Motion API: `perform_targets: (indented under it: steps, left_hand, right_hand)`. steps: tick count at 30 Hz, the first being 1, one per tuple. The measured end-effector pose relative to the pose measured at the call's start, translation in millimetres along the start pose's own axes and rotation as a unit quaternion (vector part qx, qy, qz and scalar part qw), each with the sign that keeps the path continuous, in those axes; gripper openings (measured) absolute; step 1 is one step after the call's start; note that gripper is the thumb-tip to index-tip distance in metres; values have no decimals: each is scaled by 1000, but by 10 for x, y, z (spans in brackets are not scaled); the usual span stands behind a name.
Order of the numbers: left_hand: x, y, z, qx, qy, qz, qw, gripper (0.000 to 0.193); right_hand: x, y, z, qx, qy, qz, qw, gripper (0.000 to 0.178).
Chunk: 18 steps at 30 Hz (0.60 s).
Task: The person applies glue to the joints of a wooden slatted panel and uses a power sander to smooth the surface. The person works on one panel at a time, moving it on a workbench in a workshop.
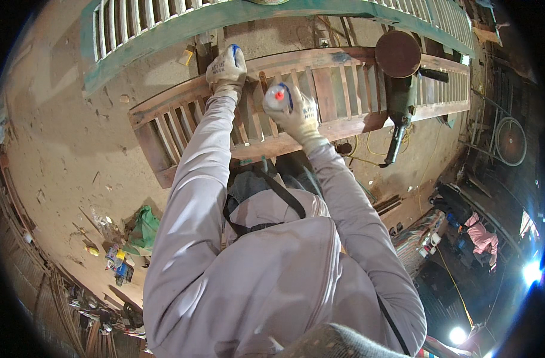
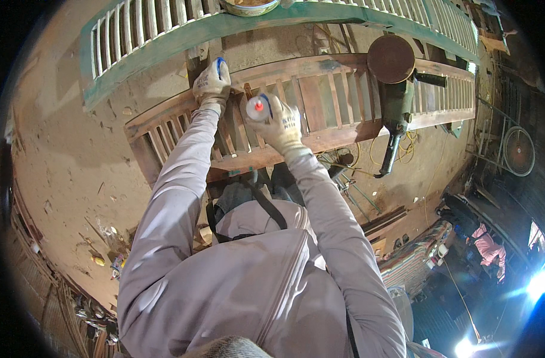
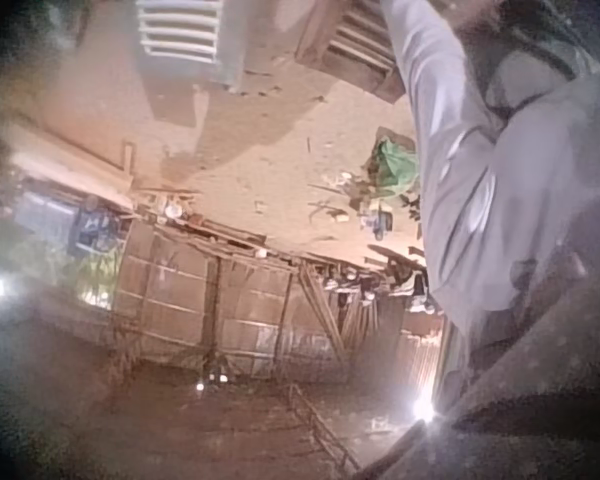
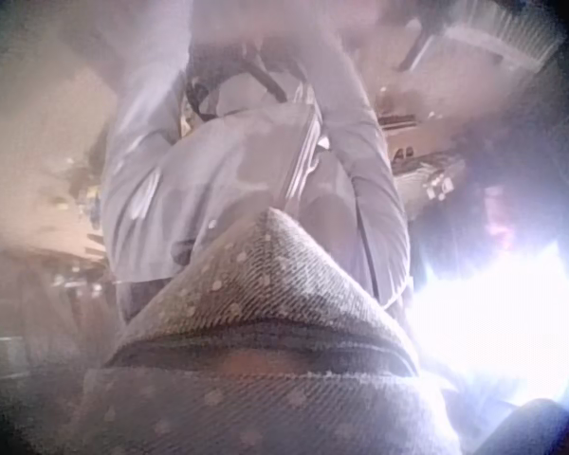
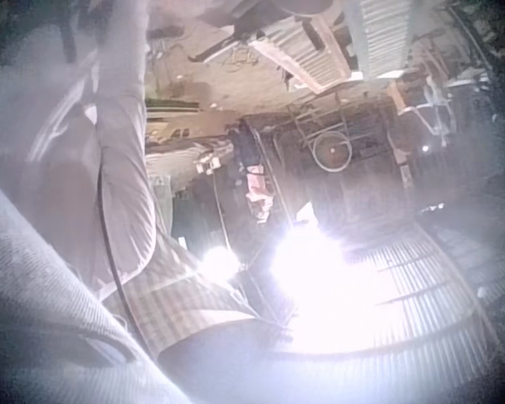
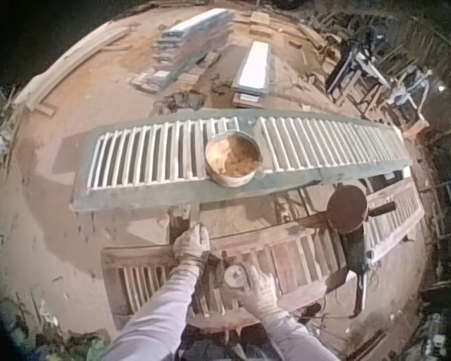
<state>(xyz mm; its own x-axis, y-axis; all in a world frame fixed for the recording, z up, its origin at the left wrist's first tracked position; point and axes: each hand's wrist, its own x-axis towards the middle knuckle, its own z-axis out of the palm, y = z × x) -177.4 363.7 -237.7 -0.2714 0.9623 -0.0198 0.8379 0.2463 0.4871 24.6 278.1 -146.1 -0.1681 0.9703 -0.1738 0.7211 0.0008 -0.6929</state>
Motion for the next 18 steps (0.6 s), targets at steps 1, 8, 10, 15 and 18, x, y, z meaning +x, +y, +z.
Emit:
perform_targets:
  steps: [1,8,10,15,18]
  left_hand:
    - [-7,-4,23,-2,25,3,1000,38]
    - [-31,-51,61,-97,190,110,971,27]
    - [-10,14,-90,-133,164,95,973,24]
    - [524,573,-681,-65,287,156,943,25]
    - [1131,938,-931,46,287,253,923,28]
  right_hand:
    - [-120,22,-2,-4,18,-12,1000,65]
    - [-943,51,-273,-12,60,-13,998,62]
    - [-1077,72,-419,16,91,23,995,64]
    - [-1276,179,-764,40,130,130,982,61]
    - [-1345,264,-864,40,166,122,978,61]
